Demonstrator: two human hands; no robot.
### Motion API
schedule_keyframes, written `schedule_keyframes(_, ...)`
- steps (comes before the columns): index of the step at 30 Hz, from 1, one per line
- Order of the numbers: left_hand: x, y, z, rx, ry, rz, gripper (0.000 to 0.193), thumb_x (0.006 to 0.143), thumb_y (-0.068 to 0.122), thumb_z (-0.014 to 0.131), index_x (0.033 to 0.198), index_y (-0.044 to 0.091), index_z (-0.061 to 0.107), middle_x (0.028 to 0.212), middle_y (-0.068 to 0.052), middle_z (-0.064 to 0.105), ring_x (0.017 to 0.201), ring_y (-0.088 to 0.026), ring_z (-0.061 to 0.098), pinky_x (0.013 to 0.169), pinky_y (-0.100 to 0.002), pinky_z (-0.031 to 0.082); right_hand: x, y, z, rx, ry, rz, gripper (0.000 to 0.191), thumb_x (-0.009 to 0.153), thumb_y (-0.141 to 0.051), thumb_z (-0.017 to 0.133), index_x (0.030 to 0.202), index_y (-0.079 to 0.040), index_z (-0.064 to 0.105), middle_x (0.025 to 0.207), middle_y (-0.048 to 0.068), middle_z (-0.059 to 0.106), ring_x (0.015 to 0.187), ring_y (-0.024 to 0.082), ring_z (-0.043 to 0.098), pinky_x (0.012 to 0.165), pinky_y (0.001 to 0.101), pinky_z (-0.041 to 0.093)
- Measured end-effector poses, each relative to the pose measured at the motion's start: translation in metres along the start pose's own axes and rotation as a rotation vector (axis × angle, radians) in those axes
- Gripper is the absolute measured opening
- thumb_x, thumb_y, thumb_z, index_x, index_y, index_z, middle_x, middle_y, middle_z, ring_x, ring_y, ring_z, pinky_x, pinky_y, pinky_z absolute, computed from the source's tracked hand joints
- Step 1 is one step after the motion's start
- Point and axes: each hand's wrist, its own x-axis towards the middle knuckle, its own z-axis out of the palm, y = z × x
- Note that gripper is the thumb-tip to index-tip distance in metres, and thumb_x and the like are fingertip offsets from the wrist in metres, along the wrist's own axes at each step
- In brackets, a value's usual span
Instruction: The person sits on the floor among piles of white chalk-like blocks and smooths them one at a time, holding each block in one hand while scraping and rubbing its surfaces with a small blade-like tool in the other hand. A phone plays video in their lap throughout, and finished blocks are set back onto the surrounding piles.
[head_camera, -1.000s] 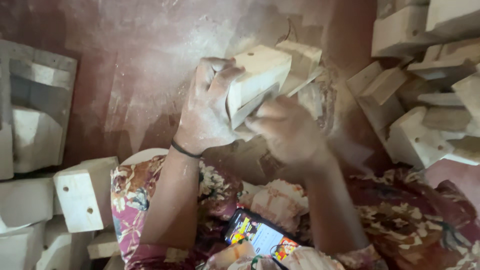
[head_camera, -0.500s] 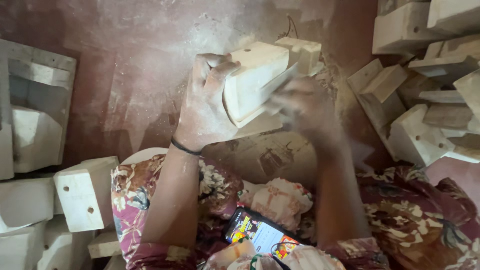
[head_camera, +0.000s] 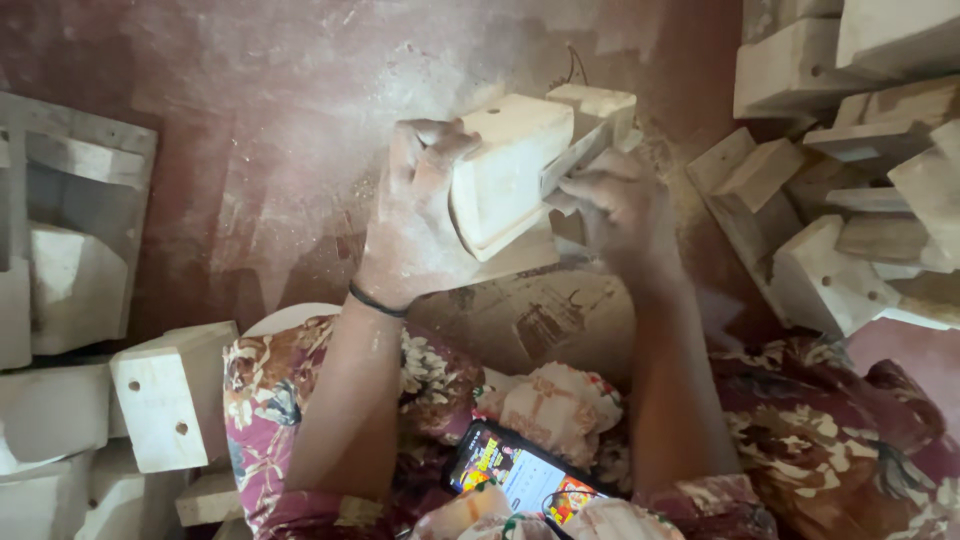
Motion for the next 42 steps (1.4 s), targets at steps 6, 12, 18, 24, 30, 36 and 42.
schedule_keyframes(6, 0.001, 0.001, -0.001, -0.031, -0.008, 0.022, 0.08, 0.07, 0.027, 0.093, 0.133, 0.008, 0.049, 0.127, -0.021, 0.049, 0.117, -0.04, 0.059, 0.096, -0.047, 0.054, -0.005, -0.025, 0.0, 0.016, -0.194, -0.151, 0.017, 0.083, -0.004, 0.073, 0.098, -0.011, 0.079, 0.098, 0.006, 0.071, 0.099, 0.027, 0.067, 0.088, 0.0374, 0.056)
schedule_keyframes(12, -0.001, 0.003, 0.002, 0.029, -0.02, -0.031, 0.071, 0.079, 0.021, 0.092, 0.136, 0.009, 0.051, 0.132, -0.019, 0.052, 0.12, -0.038, 0.062, 0.098, -0.046, 0.055, 0.015, -0.03, -0.018, 0.249, -0.1, 0.224, 0.013, 0.095, -0.006, 0.068, 0.103, -0.011, 0.077, 0.107, 0.002, 0.073, 0.098, 0.022, 0.071, 0.083, 0.0347, 0.058)
schedule_keyframes(18, 0.0, -0.001, 0.0, 0.005, -0.016, 0.019, 0.077, 0.076, 0.025, 0.093, 0.135, 0.008, 0.048, 0.128, -0.021, 0.05, 0.117, -0.04, 0.06, 0.095, -0.047, 0.054, 0.008, -0.046, -0.001, 0.105, -0.12, -0.165, 0.016, 0.086, 0.003, 0.069, 0.093, -0.009, 0.078, 0.087, 0.006, 0.071, 0.083, 0.023, 0.069, 0.071, 0.0356, 0.055)
schedule_keyframes(24, 0.0, -0.001, 0.004, 0.005, -0.003, -0.022, 0.078, 0.077, 0.027, 0.094, 0.137, 0.008, 0.048, 0.13, -0.02, 0.051, 0.121, -0.039, 0.059, 0.099, -0.048, 0.055, 0.008, -0.014, 0.006, 0.102, 0.047, -0.074, 0.021, 0.089, 0.004, 0.07, 0.104, -0.009, 0.076, 0.101, 0.007, 0.074, 0.094, 0.02, 0.071, 0.081, 0.0354, 0.058)
schedule_keyframes(30, 0.0, -0.003, 0.0, -0.01, -0.01, 0.022, 0.087, 0.069, 0.032, 0.096, 0.136, 0.007, 0.046, 0.127, -0.022, 0.049, 0.118, -0.04, 0.057, 0.097, -0.049, 0.053, 0.0, -0.021, 0.004, 0.064, -0.104, -0.188, 0.011, 0.083, -0.001, 0.074, 0.091, -0.008, 0.077, 0.088, 0.006, 0.072, 0.087, 0.023, 0.068, 0.08, 0.0381, 0.055)
schedule_keyframes(36, -0.002, 0.003, 0.006, 0.045, -0.01, -0.099, 0.077, 0.075, 0.026, 0.094, 0.138, 0.012, 0.051, 0.133, -0.019, 0.054, 0.121, -0.038, 0.062, 0.095, -0.045, 0.055, 0.001, -0.02, 0.0, -0.024, 0.063, 0.023, 0.023, 0.09, 0.006, 0.067, 0.103, -0.011, 0.078, 0.104, 0.007, 0.073, 0.098, 0.023, 0.069, 0.085, 0.0312, 0.057)
schedule_keyframes(42, -0.003, -0.004, 0.003, -0.009, -0.001, -0.036, 0.084, 0.069, 0.027, 0.093, 0.137, 0.008, 0.048, 0.128, -0.022, 0.05, 0.118, -0.041, 0.058, 0.097, -0.048, 0.053, -0.001, -0.026, 0.012, -0.016, -0.038, -0.155, 0.019, 0.091, 0.003, 0.066, 0.096, -0.008, 0.08, 0.09, 0.007, 0.073, 0.09, 0.022, 0.068, 0.081, 0.0376, 0.055)
